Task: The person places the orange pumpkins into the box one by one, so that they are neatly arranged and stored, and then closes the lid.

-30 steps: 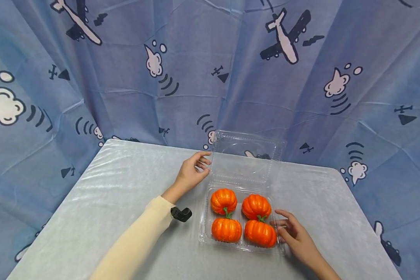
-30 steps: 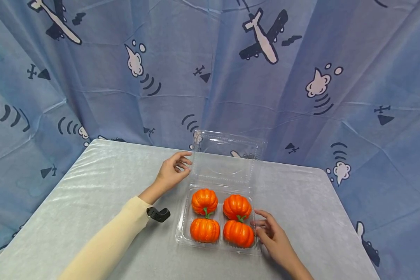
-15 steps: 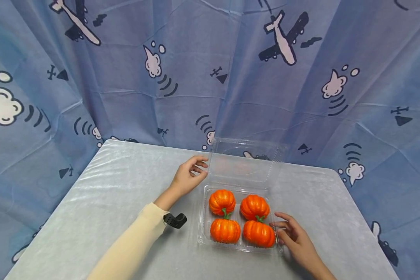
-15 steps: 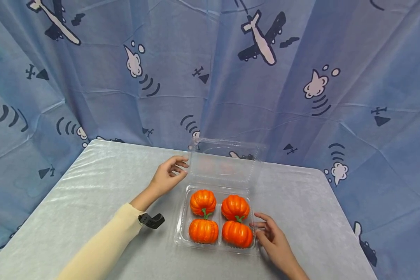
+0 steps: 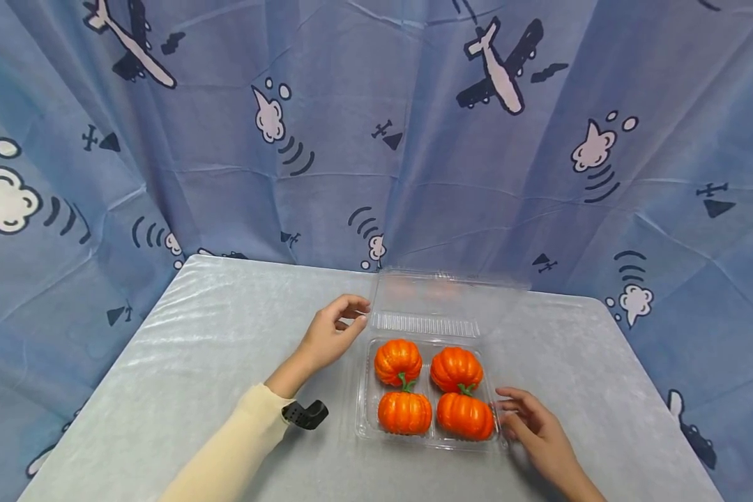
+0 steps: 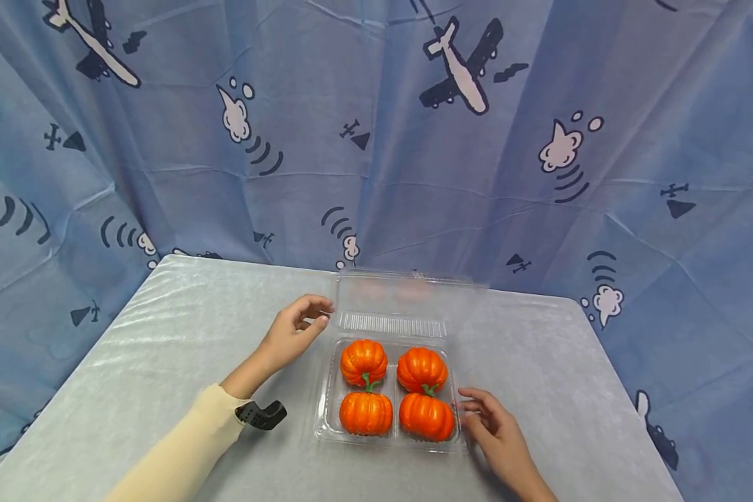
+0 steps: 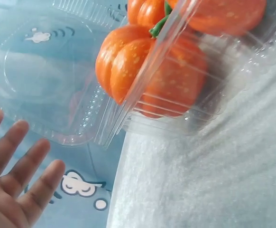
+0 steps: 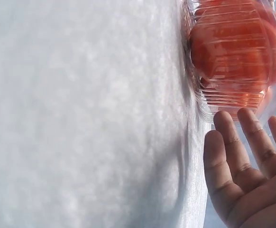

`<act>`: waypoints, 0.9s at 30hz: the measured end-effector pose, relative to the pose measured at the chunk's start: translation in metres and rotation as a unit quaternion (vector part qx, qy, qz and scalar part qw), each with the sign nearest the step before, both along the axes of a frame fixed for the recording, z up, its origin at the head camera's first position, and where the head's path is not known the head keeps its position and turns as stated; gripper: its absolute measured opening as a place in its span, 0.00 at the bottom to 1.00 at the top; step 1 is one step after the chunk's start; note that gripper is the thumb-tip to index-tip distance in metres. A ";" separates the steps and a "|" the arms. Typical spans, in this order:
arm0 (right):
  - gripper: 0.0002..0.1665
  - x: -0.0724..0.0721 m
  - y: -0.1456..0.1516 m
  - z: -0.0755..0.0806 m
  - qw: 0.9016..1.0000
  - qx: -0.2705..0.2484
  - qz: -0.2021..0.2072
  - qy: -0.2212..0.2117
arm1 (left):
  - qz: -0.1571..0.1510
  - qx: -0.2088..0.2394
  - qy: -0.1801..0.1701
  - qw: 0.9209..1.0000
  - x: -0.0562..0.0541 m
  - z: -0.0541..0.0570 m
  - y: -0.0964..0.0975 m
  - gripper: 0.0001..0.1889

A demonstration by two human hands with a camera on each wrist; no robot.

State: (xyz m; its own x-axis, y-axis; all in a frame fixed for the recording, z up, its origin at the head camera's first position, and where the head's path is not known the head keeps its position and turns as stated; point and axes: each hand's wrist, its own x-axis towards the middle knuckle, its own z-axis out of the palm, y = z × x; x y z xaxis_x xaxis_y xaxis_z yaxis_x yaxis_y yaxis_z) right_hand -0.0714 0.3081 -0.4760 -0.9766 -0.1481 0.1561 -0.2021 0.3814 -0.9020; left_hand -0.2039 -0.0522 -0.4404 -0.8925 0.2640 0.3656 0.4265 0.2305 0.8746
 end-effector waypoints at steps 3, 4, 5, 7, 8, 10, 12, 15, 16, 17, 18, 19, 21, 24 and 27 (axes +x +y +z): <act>0.18 0.002 0.001 0.001 1.000 0.008 -0.015 -0.011 | 0.000 -0.004 -0.001 1.000 0.005 0.001 -0.001 0.12; 0.18 0.003 0.001 0.002 1.000 0.009 -0.020 -0.017 | 0.000 -0.006 -0.003 1.000 0.007 0.001 -0.002 0.12; 0.19 0.003 0.002 0.003 0.999 0.010 -0.026 -0.024 | -0.001 -0.008 -0.005 1.000 0.009 0.002 -0.002 0.12; 0.19 0.005 0.002 0.004 0.999 0.008 -0.032 -0.034 | -0.003 -0.011 -0.008 1.000 0.014 0.004 -0.002 0.12; 0.19 0.005 0.003 0.005 0.999 0.006 -0.034 -0.038 | -0.004 -0.013 -0.010 1.000 0.016 0.004 -0.003 0.12; 0.20 0.006 0.004 0.006 0.998 -0.002 -0.035 -0.045 | -0.005 -0.014 -0.012 1.000 0.021 0.004 -0.003 0.13; 0.19 0.006 0.005 0.007 0.998 -0.014 -0.035 -0.050 | -0.005 -0.012 -0.012 1.000 0.026 0.004 -0.003 0.14; 0.16 0.007 0.006 0.007 0.998 -0.027 -0.036 -0.053 | -0.005 -0.014 -0.018 1.000 0.032 0.002 -0.004 0.14; 0.16 0.007 0.007 0.007 0.997 -0.031 -0.038 -0.054 | -0.006 -0.015 -0.022 1.000 0.035 0.001 -0.004 0.14; 0.15 0.008 0.007 0.007 0.997 -0.032 -0.041 -0.055 | -0.008 -0.016 -0.028 0.999 0.037 0.000 -0.004 0.14; 0.15 0.008 0.008 0.007 0.997 -0.030 -0.045 -0.055 | -0.010 -0.019 -0.033 0.999 0.040 0.000 -0.004 0.14; 0.15 0.008 0.008 0.007 0.997 -0.027 -0.050 -0.055 | -0.013 -0.020 -0.040 0.999 0.043 -0.001 -0.004 0.14; 0.16 0.010 0.008 0.007 0.996 -0.019 -0.063 -0.062 | -0.018 -0.024 -0.053 0.998 0.049 -0.003 -0.004 0.13; 0.16 0.012 0.008 0.008 0.994 -0.012 -0.080 -0.075 | -0.026 -0.037 -0.061 0.997 0.057 -0.006 -0.004 0.13; 0.16 0.015 0.009 0.009 0.992 -0.014 -0.089 -0.085 | -0.035 -0.056 -0.060 0.996 0.064 -0.007 -0.005 0.14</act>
State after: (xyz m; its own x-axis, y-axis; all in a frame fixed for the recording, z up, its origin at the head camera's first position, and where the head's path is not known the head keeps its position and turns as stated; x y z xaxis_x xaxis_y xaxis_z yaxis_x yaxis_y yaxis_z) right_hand -0.0569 0.3168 -0.4667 -0.9994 0.0317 -0.0108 0.0218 0.3709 -0.9284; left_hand -0.1396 -0.0567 -0.4477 -0.9057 0.3604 0.2231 0.3396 0.3021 0.8907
